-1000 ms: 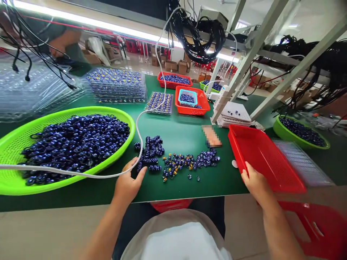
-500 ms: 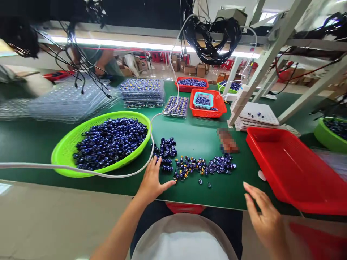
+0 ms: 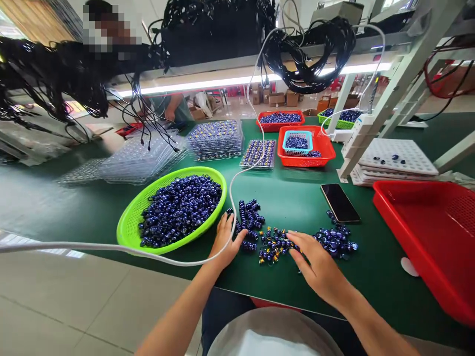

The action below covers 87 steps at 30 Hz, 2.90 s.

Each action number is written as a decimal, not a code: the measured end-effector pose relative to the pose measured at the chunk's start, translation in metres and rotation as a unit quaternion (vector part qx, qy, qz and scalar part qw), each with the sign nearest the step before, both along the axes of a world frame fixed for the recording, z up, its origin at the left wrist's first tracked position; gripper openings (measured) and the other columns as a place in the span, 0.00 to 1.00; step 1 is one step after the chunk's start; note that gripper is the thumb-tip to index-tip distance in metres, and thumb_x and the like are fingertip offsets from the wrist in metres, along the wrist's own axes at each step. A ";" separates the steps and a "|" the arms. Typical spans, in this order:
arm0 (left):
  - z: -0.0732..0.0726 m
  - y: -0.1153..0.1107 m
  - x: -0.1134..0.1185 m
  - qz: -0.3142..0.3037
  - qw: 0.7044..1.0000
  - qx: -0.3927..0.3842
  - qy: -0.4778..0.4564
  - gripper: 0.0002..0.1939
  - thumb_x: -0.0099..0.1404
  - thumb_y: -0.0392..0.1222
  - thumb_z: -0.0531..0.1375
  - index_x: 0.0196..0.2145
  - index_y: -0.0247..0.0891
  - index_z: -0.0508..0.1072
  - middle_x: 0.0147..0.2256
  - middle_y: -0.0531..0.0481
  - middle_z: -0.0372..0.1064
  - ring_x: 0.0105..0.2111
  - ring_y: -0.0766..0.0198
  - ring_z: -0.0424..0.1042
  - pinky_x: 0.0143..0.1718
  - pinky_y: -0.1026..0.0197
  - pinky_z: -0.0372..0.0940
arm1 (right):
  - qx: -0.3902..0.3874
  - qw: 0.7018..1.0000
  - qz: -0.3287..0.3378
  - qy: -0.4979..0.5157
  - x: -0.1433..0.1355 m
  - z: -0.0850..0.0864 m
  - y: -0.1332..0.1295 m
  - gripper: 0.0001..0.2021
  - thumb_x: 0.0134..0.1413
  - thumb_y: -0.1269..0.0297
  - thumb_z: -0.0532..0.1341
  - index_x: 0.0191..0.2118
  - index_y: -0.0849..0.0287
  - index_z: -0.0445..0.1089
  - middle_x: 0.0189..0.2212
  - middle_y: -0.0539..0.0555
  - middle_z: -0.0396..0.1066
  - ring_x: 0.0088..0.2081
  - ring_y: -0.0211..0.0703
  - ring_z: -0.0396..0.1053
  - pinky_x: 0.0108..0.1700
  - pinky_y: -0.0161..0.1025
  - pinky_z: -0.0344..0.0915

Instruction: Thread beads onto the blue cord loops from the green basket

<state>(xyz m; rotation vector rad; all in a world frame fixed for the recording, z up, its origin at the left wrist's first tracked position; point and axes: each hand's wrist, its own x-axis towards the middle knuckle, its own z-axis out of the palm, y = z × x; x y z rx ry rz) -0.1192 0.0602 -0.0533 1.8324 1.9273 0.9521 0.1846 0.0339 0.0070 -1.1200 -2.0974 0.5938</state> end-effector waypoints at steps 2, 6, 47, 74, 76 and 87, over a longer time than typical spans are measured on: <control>-0.004 0.021 -0.001 0.015 0.999 0.007 -0.036 0.37 0.64 0.56 0.59 0.64 0.31 0.60 0.68 0.28 0.48 0.69 0.38 0.45 0.67 0.35 0.42 | -0.099 0.993 0.052 -0.031 -0.025 0.006 0.031 0.21 0.66 0.60 0.53 0.62 0.54 0.64 0.62 0.57 0.64 0.64 0.53 0.61 0.66 0.57 0.58; -0.008 0.058 -0.001 0.018 0.996 0.025 -0.078 0.35 0.65 0.54 0.58 0.62 0.28 0.62 0.66 0.27 0.53 0.68 0.38 0.48 0.68 0.37 0.42 | -0.165 0.984 0.044 -0.057 -0.086 0.000 0.104 0.26 0.65 0.61 0.54 0.66 0.60 0.58 0.67 0.61 0.55 0.70 0.55 0.49 0.70 0.57 0.47; 0.034 -0.061 0.079 -0.199 0.967 0.155 -0.039 0.21 0.67 0.36 0.59 0.58 0.42 0.66 0.59 0.41 0.67 0.64 0.47 0.59 0.62 0.38 0.59 | 0.036 0.979 -0.162 -0.117 -0.006 -0.032 -0.030 0.09 0.63 0.68 0.57 0.46 0.58 0.72 0.39 0.58 0.73 0.42 0.51 0.69 0.44 0.48 0.70; 0.060 -0.055 0.103 -0.237 0.826 -0.224 -0.460 0.13 0.63 0.40 0.65 0.46 0.37 0.78 0.38 0.46 0.77 0.38 0.62 0.74 0.42 0.59 0.70 | -0.149 0.967 -0.079 0.189 -0.009 -0.006 -0.043 0.05 0.62 0.71 0.58 0.38 0.53 0.67 0.35 0.50 0.65 0.38 0.40 0.64 0.39 0.38 0.62; 0.058 -0.056 0.102 -0.210 0.771 -0.281 -0.532 0.12 0.61 0.41 0.67 0.43 0.37 0.79 0.38 0.47 0.78 0.36 0.64 0.74 0.40 0.61 0.70 | -0.136 0.966 -0.063 0.209 -0.010 -0.009 -0.044 0.06 0.62 0.73 0.58 0.40 0.53 0.68 0.36 0.50 0.66 0.39 0.40 0.66 0.41 0.39 0.63; 0.056 -0.057 0.103 -0.155 0.668 -0.353 -0.637 0.14 0.52 0.39 0.73 0.35 0.33 0.78 0.30 0.49 0.76 0.28 0.67 0.74 0.34 0.62 0.69 | 0.027 0.975 0.060 0.212 -0.003 -0.017 -0.047 0.23 0.54 0.84 0.58 0.51 0.51 0.69 0.42 0.55 0.70 0.42 0.44 0.68 0.43 0.45 0.68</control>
